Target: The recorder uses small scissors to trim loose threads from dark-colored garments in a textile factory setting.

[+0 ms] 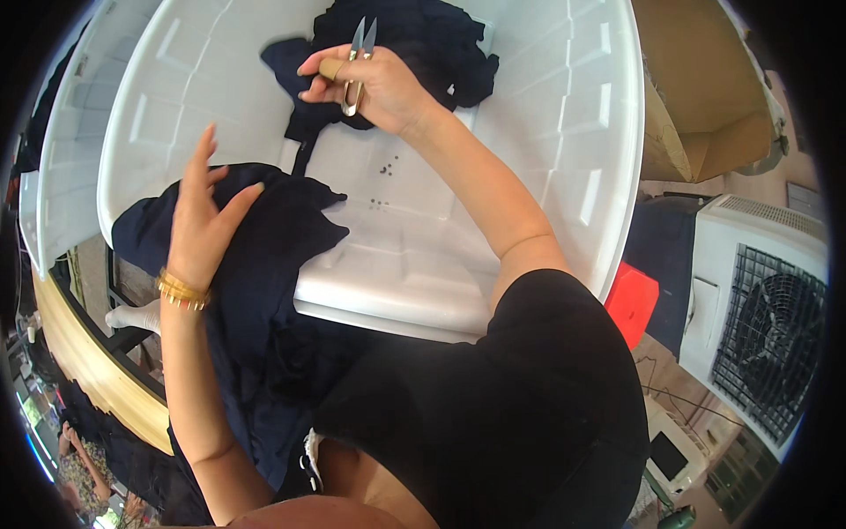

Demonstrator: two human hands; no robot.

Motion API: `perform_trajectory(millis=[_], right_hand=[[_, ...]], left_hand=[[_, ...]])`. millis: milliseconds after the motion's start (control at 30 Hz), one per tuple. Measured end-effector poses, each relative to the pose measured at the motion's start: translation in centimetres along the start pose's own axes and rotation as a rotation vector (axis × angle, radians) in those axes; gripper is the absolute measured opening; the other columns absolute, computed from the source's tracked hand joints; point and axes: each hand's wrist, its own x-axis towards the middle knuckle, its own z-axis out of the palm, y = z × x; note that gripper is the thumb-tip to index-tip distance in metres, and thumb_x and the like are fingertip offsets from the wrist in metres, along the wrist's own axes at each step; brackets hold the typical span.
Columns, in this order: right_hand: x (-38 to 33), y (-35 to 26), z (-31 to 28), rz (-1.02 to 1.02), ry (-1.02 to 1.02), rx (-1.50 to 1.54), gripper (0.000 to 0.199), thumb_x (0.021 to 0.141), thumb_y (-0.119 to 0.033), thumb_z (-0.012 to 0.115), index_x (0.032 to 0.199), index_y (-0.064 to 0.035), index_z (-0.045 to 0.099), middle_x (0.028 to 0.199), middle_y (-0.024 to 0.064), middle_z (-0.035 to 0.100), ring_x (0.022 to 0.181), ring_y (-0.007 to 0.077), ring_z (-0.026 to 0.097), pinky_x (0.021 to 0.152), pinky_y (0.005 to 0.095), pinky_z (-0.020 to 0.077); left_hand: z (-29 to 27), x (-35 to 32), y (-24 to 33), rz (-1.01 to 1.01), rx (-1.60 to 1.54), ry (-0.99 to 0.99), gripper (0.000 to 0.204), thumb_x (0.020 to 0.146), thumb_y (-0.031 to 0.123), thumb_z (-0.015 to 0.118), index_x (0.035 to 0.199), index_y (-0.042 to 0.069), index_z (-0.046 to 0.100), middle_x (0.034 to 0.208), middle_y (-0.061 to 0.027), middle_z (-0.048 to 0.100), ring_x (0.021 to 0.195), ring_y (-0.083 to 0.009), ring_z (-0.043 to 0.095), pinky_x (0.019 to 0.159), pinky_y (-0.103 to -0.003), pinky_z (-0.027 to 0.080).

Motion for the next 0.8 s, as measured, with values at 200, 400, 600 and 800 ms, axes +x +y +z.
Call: perform_trajectory(millis=[200,400,600,800], right_hand=[[-2.6,-1.0,6.0,0.113,-0.058,-0.011,0.020,0.092,-0.011,0.056,0.101,0.0050,0.064,0.083,0.0081,0.064,0.080,0.0173,0.064,0.090,0.0371,0.0537],[-4.7,-0.2,9.0,0.148,-0.212,0.047,0.017,0.093,-0.011,0.056,0.095,0.0019,0.067,0.079,0.0081,0.065,0.082,0.0180,0.066,0.075,0.0272,0.0500],[-6.9,-1.1,12.6,0.195,-0.445,0.149,0.019,0.094,-0.014,0.058,0.091,0.0027,0.068,0.088,0.0085,0.062,0.078,0.0161,0.064,0.071,0.0270,0.0497],[-4.9,-2.7,9.3,0.415,-0.412,-0.138,0.025,0.085,-0.015,0.060,0.095,0.0055,0.070,0.081,0.0105,0.064,0.069,0.0135,0.064,0.057,0.0208,0.0456]], left_hand=[[4.4,3.2,1.0,0.072,-0.237,-0.151,0.070,0.078,0.013,0.074,0.139,0.005,0.040,0.125,-0.0190,0.055,0.107,-0.0292,0.058,0.091,-0.037,0.048],[3.6,1.2,1.9,-0.062,-0.849,-0.275,0.032,0.091,0.020,0.063,0.116,0.001,0.057,0.100,-0.0012,0.062,0.091,-0.0106,0.060,0.076,-0.024,0.050],[-0.6,-4.8,4.4,-0.084,-0.389,-0.214,0.030,0.087,0.013,0.058,0.114,0.000,0.059,0.098,-0.0059,0.063,0.090,-0.0139,0.062,0.081,-0.026,0.051],[-0.1,-10.0,6.1,-0.152,-0.737,0.065,0.023,0.097,0.017,0.052,0.082,-0.001,0.057,0.068,-0.0045,0.049,0.062,-0.0152,0.048,0.082,-0.038,0.045]])
